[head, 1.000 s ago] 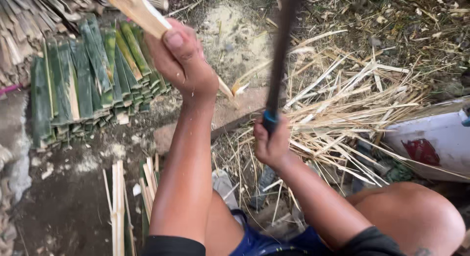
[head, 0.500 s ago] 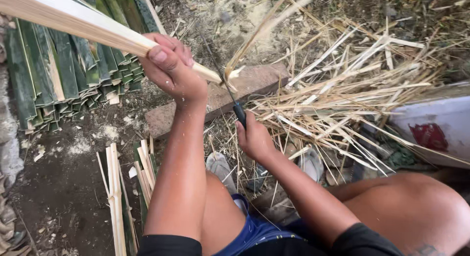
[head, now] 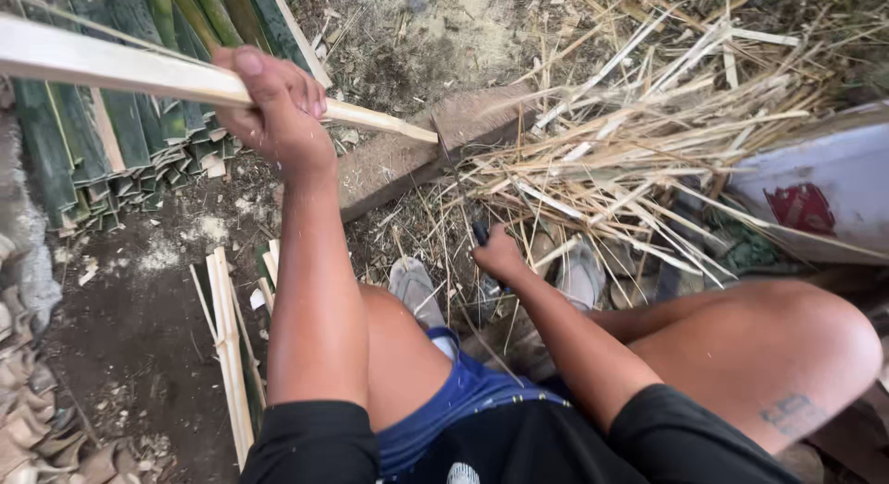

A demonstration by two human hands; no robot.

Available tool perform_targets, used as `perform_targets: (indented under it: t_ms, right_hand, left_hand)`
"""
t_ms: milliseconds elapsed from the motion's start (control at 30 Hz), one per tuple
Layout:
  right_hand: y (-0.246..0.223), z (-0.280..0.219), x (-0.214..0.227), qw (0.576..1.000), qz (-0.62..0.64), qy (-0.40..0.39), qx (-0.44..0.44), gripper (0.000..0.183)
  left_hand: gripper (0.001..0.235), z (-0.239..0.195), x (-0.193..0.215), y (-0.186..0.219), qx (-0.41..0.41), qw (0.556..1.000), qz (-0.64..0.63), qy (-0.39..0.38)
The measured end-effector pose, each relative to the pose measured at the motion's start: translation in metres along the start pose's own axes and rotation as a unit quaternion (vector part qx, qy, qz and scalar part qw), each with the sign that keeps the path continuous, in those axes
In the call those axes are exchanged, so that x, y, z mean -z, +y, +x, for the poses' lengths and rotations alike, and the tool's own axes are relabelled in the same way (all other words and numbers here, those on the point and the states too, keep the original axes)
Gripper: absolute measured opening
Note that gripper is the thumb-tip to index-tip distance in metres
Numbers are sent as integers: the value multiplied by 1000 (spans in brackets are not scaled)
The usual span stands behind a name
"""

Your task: The person sits on the ground and uses a knife to shave the outer layer off long bamboo strips. They hold the bamboo with one hand and scrape the knife along its length, creating thin shavings that fall to the ground. The person repeatedly repositions the bamboo to continue shaving different sections.

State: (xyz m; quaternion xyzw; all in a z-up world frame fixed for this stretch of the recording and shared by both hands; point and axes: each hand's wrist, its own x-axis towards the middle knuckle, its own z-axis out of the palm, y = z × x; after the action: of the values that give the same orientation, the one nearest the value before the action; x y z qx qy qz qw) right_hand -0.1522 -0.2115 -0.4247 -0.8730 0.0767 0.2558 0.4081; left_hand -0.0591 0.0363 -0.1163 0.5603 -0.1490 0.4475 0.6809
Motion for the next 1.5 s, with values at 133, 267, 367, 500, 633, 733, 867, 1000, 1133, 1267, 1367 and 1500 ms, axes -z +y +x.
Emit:
perform_targets:
  t_ms: [133,267,367,500,633,733,867,1000,1133,1267,1367,1500]
  right_hand:
    - [-34,-66,33,999,24,30,11,49]
    - [-58,-141,60,993,9,59,104,45]
    - [-72,-180,86,970,14,108,215,49]
    - [-83,-226,104,961,9,101,256,47]
    - [-119,-253,118,975,16,55,216,43]
    - [-130,-277,116,933,77,67,346,38]
    - [-160,-278,120,936,47,71,341,38]
    - [-175,-266,124,934,56,75,344,37]
    - [-168,-248,108,918,55,98,380,39]
    - [-175,-220,99,959,9,67,275,39]
    - [-170,-209,89,923,25,97,373,39]
    - [-179,-166,76,957,-39,112,265,33]
  left_hand:
    - [19,18,-19,34,72,989,29,-124]
    - [28,28,-27,103,37,987,102,-122]
    - [35,38,-38,142,-30,1000,5,1]
    - [29,7,-40,175,-82,995,-55,4]
    - [26,-17,-49,188,-54,994,-93,-28]
    - [27,-47,-49,190,-39,998,-42,6]
    - [29,-56,-54,197,-64,998,-21,15]
    - [29,-45,-68,197,-87,996,11,19]
    - [31,-49,-70,204,-94,993,55,44]
    - [31,-25,-70,205,-83,992,45,83]
    - [32,-17,-60,191,-84,993,11,78]
    - [31,-10,-40,181,-100,992,38,72]
